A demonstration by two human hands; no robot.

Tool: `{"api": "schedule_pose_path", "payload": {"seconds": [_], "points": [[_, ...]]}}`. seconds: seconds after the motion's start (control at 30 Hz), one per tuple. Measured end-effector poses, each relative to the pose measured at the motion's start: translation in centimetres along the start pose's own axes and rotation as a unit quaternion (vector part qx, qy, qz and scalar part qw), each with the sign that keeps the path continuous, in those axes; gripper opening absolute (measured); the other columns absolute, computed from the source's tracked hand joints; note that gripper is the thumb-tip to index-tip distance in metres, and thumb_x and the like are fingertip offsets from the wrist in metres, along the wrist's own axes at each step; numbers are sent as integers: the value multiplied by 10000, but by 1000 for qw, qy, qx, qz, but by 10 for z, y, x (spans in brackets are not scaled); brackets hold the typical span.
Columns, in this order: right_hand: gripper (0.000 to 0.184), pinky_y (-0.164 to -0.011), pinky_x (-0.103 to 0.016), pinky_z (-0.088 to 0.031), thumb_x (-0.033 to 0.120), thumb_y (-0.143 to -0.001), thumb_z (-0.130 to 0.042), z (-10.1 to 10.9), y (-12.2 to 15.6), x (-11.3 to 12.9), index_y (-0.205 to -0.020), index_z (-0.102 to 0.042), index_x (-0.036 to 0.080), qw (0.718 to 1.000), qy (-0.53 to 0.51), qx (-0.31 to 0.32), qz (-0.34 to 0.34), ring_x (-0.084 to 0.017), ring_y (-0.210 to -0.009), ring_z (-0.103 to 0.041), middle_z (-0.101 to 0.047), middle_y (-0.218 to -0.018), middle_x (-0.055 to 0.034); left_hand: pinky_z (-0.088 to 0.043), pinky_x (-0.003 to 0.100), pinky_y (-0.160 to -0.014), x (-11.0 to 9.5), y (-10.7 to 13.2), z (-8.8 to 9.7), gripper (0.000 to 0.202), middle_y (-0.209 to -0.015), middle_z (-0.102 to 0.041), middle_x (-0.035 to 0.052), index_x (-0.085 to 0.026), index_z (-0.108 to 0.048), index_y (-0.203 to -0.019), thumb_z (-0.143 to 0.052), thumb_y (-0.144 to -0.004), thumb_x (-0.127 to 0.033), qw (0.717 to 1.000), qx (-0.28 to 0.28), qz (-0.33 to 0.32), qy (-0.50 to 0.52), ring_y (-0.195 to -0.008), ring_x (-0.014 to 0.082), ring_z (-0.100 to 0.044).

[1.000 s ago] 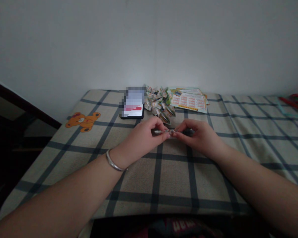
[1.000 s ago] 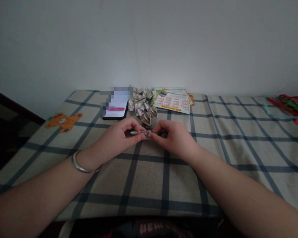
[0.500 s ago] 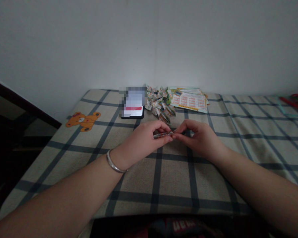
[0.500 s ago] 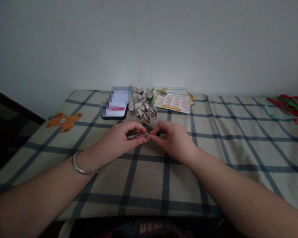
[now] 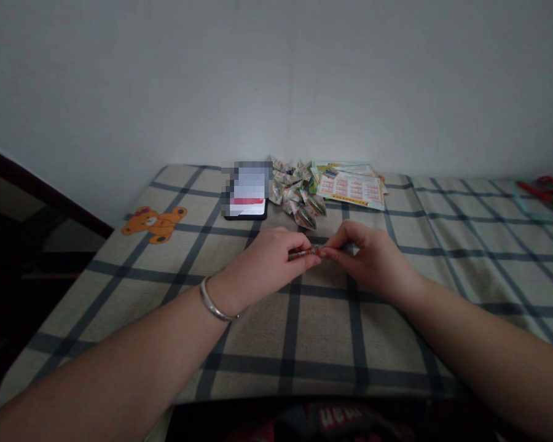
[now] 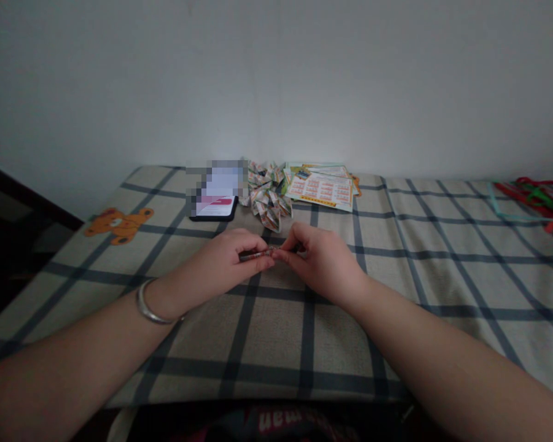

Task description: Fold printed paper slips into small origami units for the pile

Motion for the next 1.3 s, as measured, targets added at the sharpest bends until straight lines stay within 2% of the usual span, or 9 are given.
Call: {"api": "schedule_pose_path", "payload": {"seconds": [0.1, 0.3, 0.4, 0.53, 0.63, 0.77, 1.0, 1.17, 1.3], "points": [[191, -515, -243, -388, 347, -801, -695, -1, -2, -1, -737, -598, 195, 1000, 6, -1, 1, -130, -600, -579, -668, -683, -2, -350, 266, -627, 0, 0, 0, 215, -695, -577, -22, -179, -623, -733, -620, -878, -338, 1000, -2, -2, -15, -707, 127, -535], [189, -625, -246, -447, 305, -832, -672, -7, -7, -4, -1007, -671, 233, 997, -9, 72, 25, -135, -712, -658, -736, -833, 5, -389, 286, -681, 4, 0, -1, 185, -777, -645, 0, -194, -667, -815, -636, -867, -369, 999, -3, 5, -35, -778, 156, -576], [129, -626, -252, -429, 330, -850, -654, -9, -7, -4, -913, -711, 233, 993, 35, 100, 46, -139, -717, -649, -738, -820, 4, -411, 298, -723, 4, -1, 1, 138, -820, -676, 3, -201, -680, -862, -649, -857, -335, 999, -18, 2, -34, -818, 167, -600], [160, -540, -240, -364, 362, -836, -666, -8, -7, -6, -802, -690, 208, 993, 67, 92, 29, -120, -606, -574, -680, -687, 13, -427, 305, -747, 3, -1, 3, 111, -859, -692, 5, -204, -675, -878, -665, -836, -307, 999, -46, 18, -21, -848, 175, -614], [180, -510, -231, -330, 362, -831, -668, -6, -6, -5, -754, -659, 199, 995, 68, 74, 23, -106, -561, -522, -637, -638, 22, -451, 277, -699, 8, 0, 3, 167, -877, -693, 0, -206, -657, -916, -637, -852, -359, 994, -54, 66, 67, -799, 153, -622], [197, -504, -235, -297, 369, -826, -675, -2, -4, 0, -732, -641, 198, 993, 95, 59, 29, -106, -543, -501, -625, -625, 18, -472, 248, -654, 13, 0, 0, 208, -854, -709, -12, -208, -673, -909, -612, -865, -402, 980, -31, 109, 162, -741, 130, -636], [241, -505, -236, -291, 407, -815, -692, -1, -4, -2, -709, -639, 197, 995, 79, 46, 31, -111, -545, -513, -649, -633, 3, -493, 242, -741, 8, -3, 3, 115, -862, -736, -19, -230, -738, -885, -631, -862, -265, 988, -10, 66, 138, -808, 128, -655], [276, -513, -235, -317, 451, -822, -671, 1, -4, -3, -732, -628, 194, 997, 53, 39, 38, -119, -568, -531, -657, -656, -5, -494, 284, -817, 7, -2, 9, 105, -926, -720, 5, -235, -750, -898, -656, -852, -245, 996, -42, 32, 78, -896, 151, -645], [249, -554, -239, -340, 427, -896, -577, -3, -3, 4, -867, -666, 196, 992, 69, 82, 70, -132, -626, -573, -678, -725, -19, -498, 282, -805, 2, 0, 14, 92, -882, -705, 5, -241, -752, -892, -677, -840, -233, 996, -69, 4, 51, -875, 147, -632]]}}
Point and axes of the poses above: each hand's wrist, its own y-axis away from the middle knuckle, its own z-axis out of the back of the hand, x = y × z, the point moved 6 cm from there along -y, towards the middle knuckle
